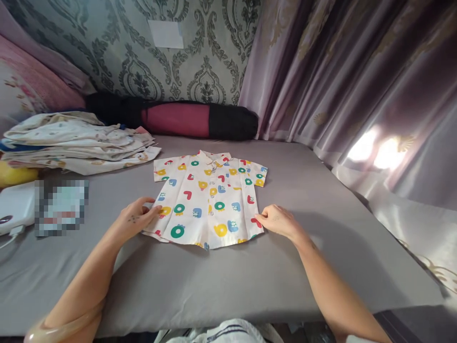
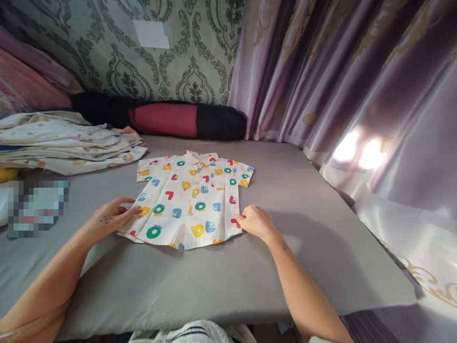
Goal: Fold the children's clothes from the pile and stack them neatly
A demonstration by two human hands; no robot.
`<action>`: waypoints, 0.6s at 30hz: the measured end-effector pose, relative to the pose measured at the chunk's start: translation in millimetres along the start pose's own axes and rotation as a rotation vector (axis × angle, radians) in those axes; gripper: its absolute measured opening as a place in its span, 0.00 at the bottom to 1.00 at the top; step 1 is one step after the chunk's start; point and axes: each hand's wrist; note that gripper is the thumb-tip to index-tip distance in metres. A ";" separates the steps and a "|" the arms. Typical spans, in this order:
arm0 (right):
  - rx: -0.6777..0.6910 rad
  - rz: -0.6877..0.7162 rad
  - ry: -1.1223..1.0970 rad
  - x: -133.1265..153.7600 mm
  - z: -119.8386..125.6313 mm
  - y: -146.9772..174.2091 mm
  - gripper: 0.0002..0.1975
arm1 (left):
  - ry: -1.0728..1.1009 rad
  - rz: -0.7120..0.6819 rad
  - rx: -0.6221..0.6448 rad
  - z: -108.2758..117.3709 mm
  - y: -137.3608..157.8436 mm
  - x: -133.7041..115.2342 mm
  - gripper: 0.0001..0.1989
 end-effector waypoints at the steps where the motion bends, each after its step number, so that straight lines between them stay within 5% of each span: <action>1: 0.017 0.006 -0.020 -0.4 0.3 0.2 0.20 | 0.011 -0.015 0.002 -0.1 0.3 0.3 0.33; 18: 0.074 -0.013 -0.218 0.5 -2.3 -1.1 0.16 | 0.252 -0.057 0.079 -0.3 1.6 5.8 0.41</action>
Point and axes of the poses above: each hand's wrist, its own y-axis away from the middle knuckle, its own z-axis out of the back of the hand, x = y × z
